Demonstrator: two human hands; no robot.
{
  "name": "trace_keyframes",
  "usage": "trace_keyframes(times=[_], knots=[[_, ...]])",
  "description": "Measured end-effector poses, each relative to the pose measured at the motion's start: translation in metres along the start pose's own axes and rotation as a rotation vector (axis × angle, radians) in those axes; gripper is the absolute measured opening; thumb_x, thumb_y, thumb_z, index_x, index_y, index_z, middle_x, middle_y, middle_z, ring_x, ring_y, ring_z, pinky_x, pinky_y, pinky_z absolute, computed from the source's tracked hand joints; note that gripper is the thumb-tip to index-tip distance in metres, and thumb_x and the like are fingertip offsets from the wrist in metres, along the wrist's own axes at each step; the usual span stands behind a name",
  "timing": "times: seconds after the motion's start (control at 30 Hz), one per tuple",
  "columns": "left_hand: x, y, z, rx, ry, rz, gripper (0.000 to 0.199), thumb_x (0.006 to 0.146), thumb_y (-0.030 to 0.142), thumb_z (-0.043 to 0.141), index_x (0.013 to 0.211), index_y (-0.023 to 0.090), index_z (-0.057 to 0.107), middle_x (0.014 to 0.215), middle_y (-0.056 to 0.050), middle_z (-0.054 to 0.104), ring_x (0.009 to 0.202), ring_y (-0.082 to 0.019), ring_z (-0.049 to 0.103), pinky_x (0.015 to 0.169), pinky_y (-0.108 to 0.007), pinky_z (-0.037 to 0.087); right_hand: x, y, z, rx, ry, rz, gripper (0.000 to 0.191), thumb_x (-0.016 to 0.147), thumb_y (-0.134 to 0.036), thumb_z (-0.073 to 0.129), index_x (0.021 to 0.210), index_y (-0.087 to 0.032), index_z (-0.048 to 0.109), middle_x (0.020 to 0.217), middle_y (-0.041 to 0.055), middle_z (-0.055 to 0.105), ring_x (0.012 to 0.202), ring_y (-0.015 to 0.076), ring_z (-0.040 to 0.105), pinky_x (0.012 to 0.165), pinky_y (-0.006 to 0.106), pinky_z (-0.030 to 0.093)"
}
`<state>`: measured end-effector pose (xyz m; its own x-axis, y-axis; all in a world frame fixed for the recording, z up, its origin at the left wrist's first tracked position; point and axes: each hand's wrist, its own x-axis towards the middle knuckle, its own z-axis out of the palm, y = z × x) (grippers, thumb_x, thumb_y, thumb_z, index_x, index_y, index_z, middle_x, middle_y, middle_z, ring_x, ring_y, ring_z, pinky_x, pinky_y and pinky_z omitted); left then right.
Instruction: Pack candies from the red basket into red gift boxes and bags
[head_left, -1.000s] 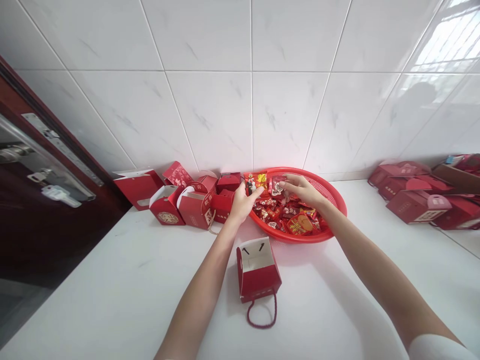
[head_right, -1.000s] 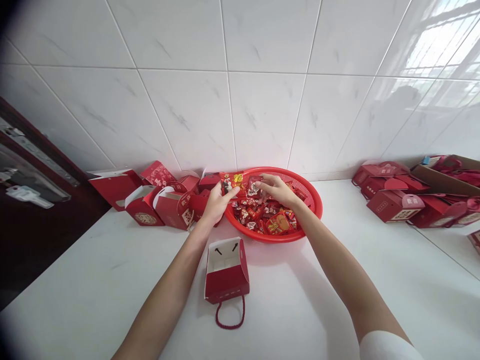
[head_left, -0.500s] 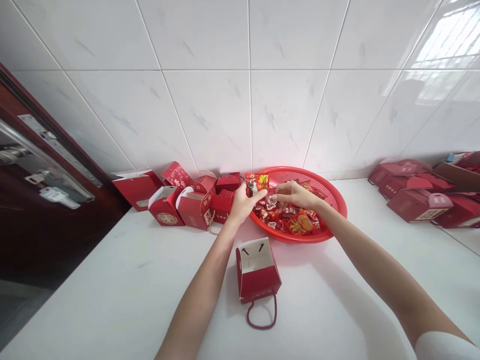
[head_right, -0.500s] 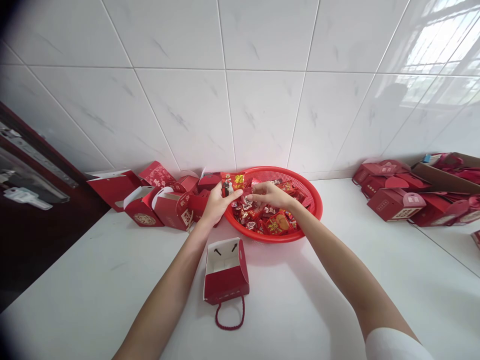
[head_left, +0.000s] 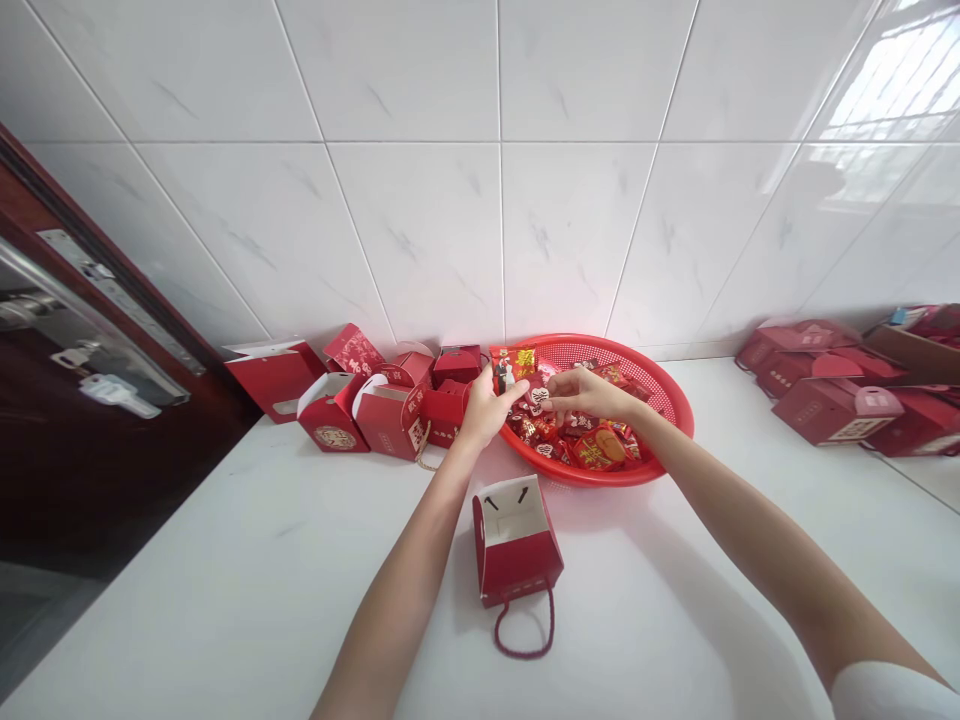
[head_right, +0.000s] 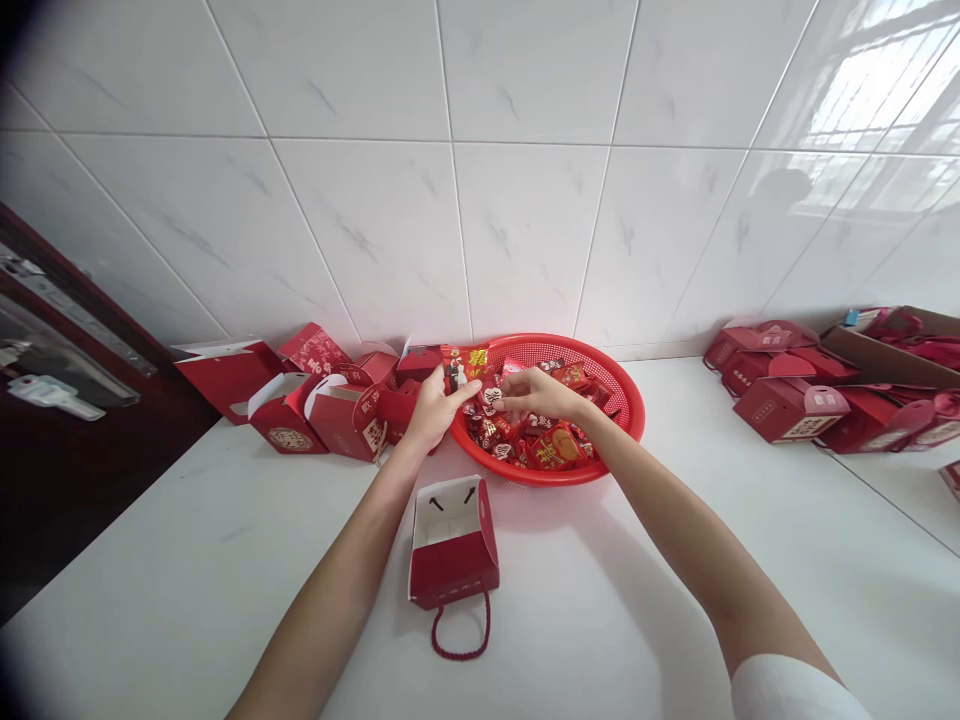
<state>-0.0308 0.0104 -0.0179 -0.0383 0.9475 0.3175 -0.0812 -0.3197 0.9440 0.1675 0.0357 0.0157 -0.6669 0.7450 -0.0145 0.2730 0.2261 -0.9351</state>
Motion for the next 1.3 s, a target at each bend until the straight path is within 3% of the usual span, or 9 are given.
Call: trace_keyframes(times=[0.4, 0.53, 0.63, 0.77, 0.9, 1.1, 1.3], knots=[[-0.001, 0.001, -0.001, 0.043, -0.042, 0.001, 0.038, 0.068, 0.034, 0.082, 0.100, 0.021, 0.065, 0.099, -0.004, 0.075, 0.092, -0.024, 0.070, 0.089, -0.038, 0.052, 0.001, 0.003, -0.002, -0.089, 0.016, -0.063, 0.037, 0.080, -0.052, 0.075, 0.082, -0.016, 0.067, 0.073, 0.0014, 0.070, 0.066, 0.0161, 0.067, 0.065, 0.030, 0.055], [0.000, -0.002, -0.001, 0.025, 0.026, 0.018, 0.036, 0.070, 0.034, 0.081, 0.099, 0.021, 0.064, 0.099, -0.004, 0.075, 0.094, -0.025, 0.070, 0.090, -0.038, 0.053, 0.004, 0.010, -0.004, -0.428, 0.004, -0.023, 0.019, 0.084, -0.033, 0.069, 0.090, -0.016, 0.064, 0.085, 0.0043, 0.073, 0.078, 0.0184, 0.070, 0.070, 0.030, 0.056], [0.000, -0.001, 0.000, 0.031, 0.039, 0.015, 0.036, 0.070, 0.034, 0.081, 0.098, 0.021, 0.064, 0.100, -0.005, 0.076, 0.096, -0.025, 0.070, 0.092, -0.038, 0.053, 0.009, 0.022, -0.002, -0.633, -0.017, 0.042, 0.011, 0.078, -0.018, 0.068, 0.090, -0.016, 0.067, 0.085, 0.0049, 0.074, 0.078, 0.0195, 0.069, 0.068, 0.029, 0.053], [-0.001, -0.001, 0.000, 0.039, 0.039, 0.009, 0.035, 0.070, 0.035, 0.081, 0.098, 0.022, 0.064, 0.099, -0.005, 0.076, 0.095, -0.026, 0.070, 0.090, -0.039, 0.053, 0.015, 0.035, 0.008, -0.786, -0.068, 0.074, 0.015, 0.078, -0.022, 0.074, 0.092, -0.018, 0.071, 0.086, 0.0060, 0.074, 0.075, 0.0210, 0.068, 0.066, 0.028, 0.050], [0.000, -0.002, 0.000, 0.023, 0.032, 0.016, 0.036, 0.070, 0.034, 0.081, 0.100, 0.023, 0.065, 0.100, -0.005, 0.076, 0.095, -0.027, 0.071, 0.090, -0.039, 0.053, 0.022, 0.039, 0.020, -0.911, -0.068, 0.067, 0.015, 0.084, -0.029, 0.073, 0.095, -0.019, 0.073, 0.095, 0.0108, 0.076, 0.087, 0.0260, 0.070, 0.072, 0.030, 0.050], [-0.001, -0.001, 0.001, 0.015, 0.025, 0.021, 0.037, 0.070, 0.034, 0.082, 0.101, 0.022, 0.065, 0.101, -0.005, 0.077, 0.095, -0.027, 0.071, 0.089, -0.039, 0.054, 0.024, 0.039, 0.020, -0.966, 0.022, 0.046, 0.009, 0.087, -0.019, 0.065, 0.092, -0.019, 0.072, 0.096, 0.0111, 0.076, 0.093, 0.0275, 0.071, 0.081, 0.033, 0.050], [0.000, -0.002, 0.001, 0.032, 0.042, 0.004, 0.034, 0.071, 0.035, 0.079, 0.099, 0.021, 0.065, 0.100, -0.005, 0.076, 0.095, -0.026, 0.071, 0.088, -0.038, 0.054, 0.023, 0.027, 0.005, -0.864, 0.253, -0.038, 0.028, 0.082, -0.005, 0.057, 0.105, -0.015, 0.067, 0.108, 0.0147, 0.074, 0.099, 0.0288, 0.068, 0.086, 0.037, 0.050]])
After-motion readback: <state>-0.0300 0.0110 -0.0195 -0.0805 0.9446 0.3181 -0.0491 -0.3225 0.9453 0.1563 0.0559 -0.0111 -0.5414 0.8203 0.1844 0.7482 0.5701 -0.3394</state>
